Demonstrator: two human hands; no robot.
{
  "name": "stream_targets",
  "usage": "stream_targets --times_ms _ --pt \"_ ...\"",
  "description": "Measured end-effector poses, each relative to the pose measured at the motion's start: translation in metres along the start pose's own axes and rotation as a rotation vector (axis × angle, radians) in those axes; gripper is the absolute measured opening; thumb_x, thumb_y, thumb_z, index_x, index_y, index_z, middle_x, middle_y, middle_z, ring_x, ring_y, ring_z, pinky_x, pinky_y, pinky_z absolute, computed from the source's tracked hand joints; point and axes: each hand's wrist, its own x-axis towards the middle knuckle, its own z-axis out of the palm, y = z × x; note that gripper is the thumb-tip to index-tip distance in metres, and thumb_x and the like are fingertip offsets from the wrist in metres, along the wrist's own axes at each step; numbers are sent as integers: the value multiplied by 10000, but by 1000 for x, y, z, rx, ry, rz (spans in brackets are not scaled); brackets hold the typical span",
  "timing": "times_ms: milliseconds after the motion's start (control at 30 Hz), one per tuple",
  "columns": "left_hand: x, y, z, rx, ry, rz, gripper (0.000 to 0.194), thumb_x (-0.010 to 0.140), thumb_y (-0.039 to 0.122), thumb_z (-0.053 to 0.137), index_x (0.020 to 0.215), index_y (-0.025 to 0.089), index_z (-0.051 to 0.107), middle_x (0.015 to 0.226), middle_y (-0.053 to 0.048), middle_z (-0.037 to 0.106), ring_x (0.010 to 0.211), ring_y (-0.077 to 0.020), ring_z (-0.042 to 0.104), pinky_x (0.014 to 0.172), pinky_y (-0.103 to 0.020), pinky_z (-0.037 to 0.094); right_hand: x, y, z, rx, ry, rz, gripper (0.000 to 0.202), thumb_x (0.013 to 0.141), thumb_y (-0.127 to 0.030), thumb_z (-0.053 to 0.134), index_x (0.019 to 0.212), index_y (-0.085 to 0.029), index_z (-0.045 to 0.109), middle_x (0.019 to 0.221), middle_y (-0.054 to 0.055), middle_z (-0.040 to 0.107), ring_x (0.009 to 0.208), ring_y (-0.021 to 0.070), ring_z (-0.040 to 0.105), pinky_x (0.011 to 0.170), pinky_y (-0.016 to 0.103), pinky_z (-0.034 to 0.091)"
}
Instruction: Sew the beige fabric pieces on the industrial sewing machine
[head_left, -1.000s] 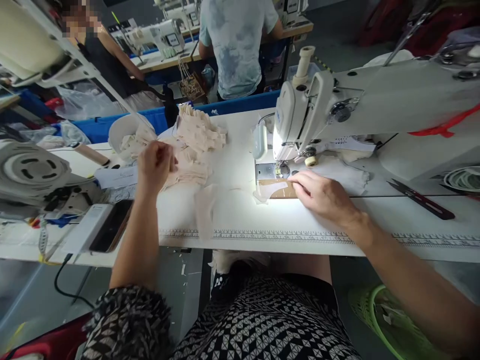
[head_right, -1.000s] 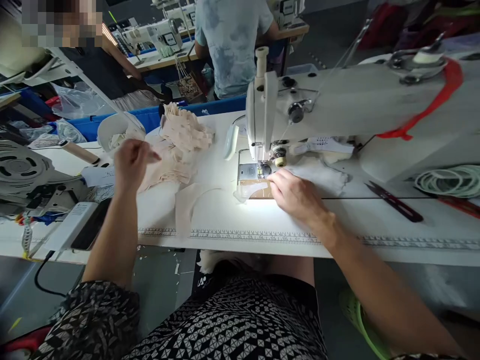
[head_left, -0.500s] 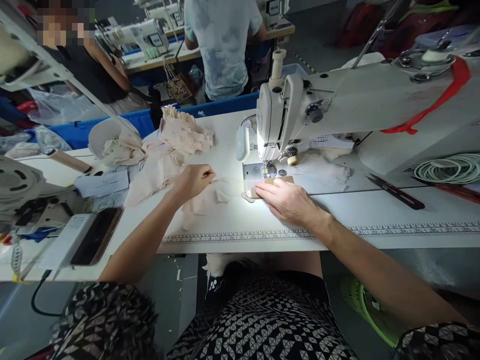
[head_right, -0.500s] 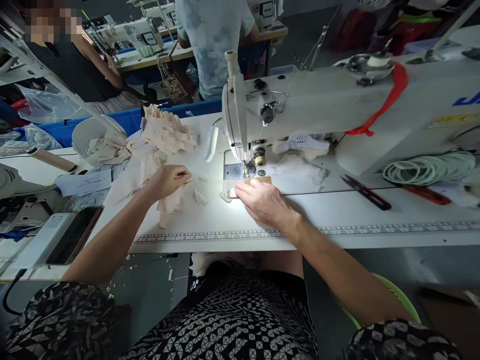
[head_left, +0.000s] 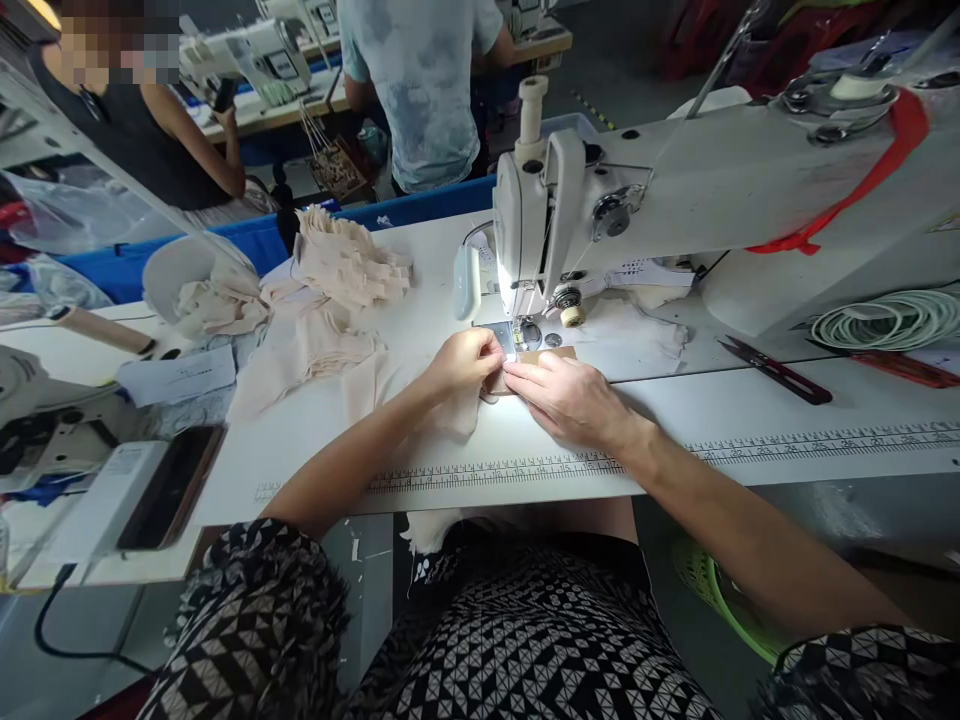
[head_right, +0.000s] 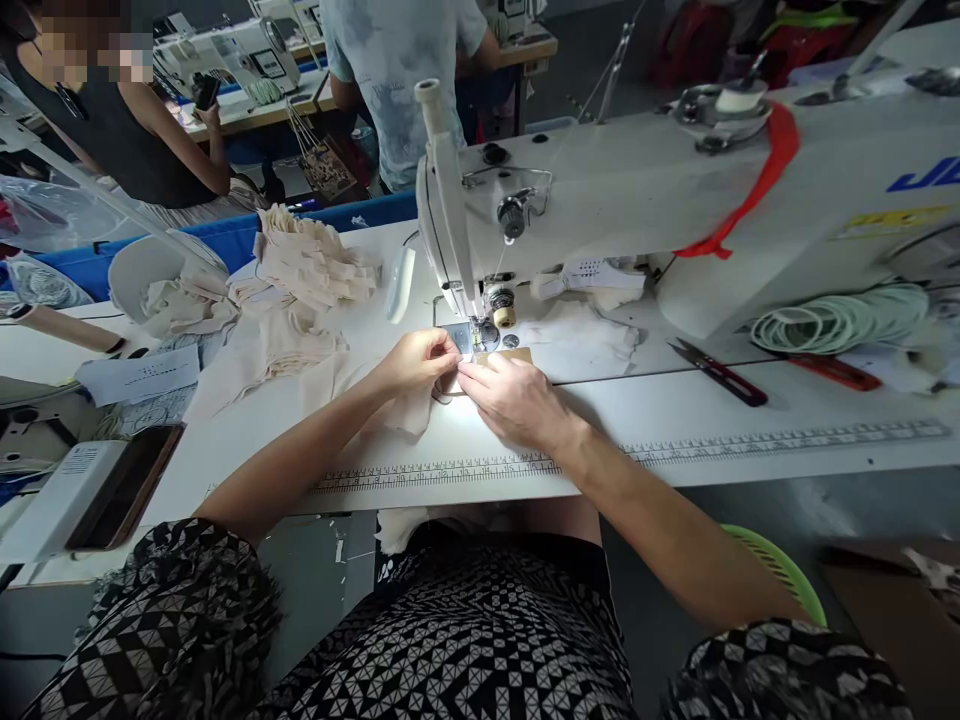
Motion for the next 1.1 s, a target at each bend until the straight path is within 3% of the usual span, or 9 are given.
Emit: stream_targets --times_ms 167,367,700,867,967,1033,1100 --pt "-2 3 0 -2 -13 -56 116 842 189 661 735 190 617 763 -16 720 726 -170 646 671 -286 480 -7 8 -4 86 39 140 370 962 -73 418 1034 -201 758 1042 95 770 936 223 640 796 362 524" --pt "0 4 2 20 -5 -66 150 860 225 664 719 206 616 747 -16 746 716 -177 678 681 -303 513 -12 13 -3 135 -34 331 438 988 -147 371 1172 -232 760 1086 103 745 916 240 659 762 388 551" --pt "-2 9 3 41 12 -62 171 868 219 654 705 214 605 731 -15 739 709 -184 684 672 -316 519 -1 5 -8 25 -173 314 457 1014 -156 390 1327 -188 721 1062 111 674 784 196 533 658 324 392" --pt "0 8 1 108 -24 -72 157 908 228 647 754 204 622 789 -22 739 758 -196 689 692 -323 513 3 3 -5 -16 -197 280 412 1027 -167 406 1242 -195 757 1082 115 667 763 181 486 656 319 322" --pt "-3 7 2 276 35 25 96 916 245 674 833 205 645 904 -41 747 823 -217 688 729 -344 533 3 3 -3 -46 -160 243 390 1026 -163 419 1216 -190 757 1074 119 680 784 188 499 666 322 316" --pt "-10 7 4 432 142 190 41 935 229 644 910 204 665 1014 -79 744 906 -247 685 780 -379 552 4 3 -2 -65 -145 232 375 1024 -166 428 1210 -186 753 1061 119 685 785 190 509 663 326 312" --pt "-21 6 7 535 216 401 132 988 199 542 991 189 674 1109 -126 731 999 -274 678 855 -424 569 4 3 -2 -74 -145 236 363 1032 -173 422 1177 -179 755 1040 117 687 777 189 516 657 327 311"
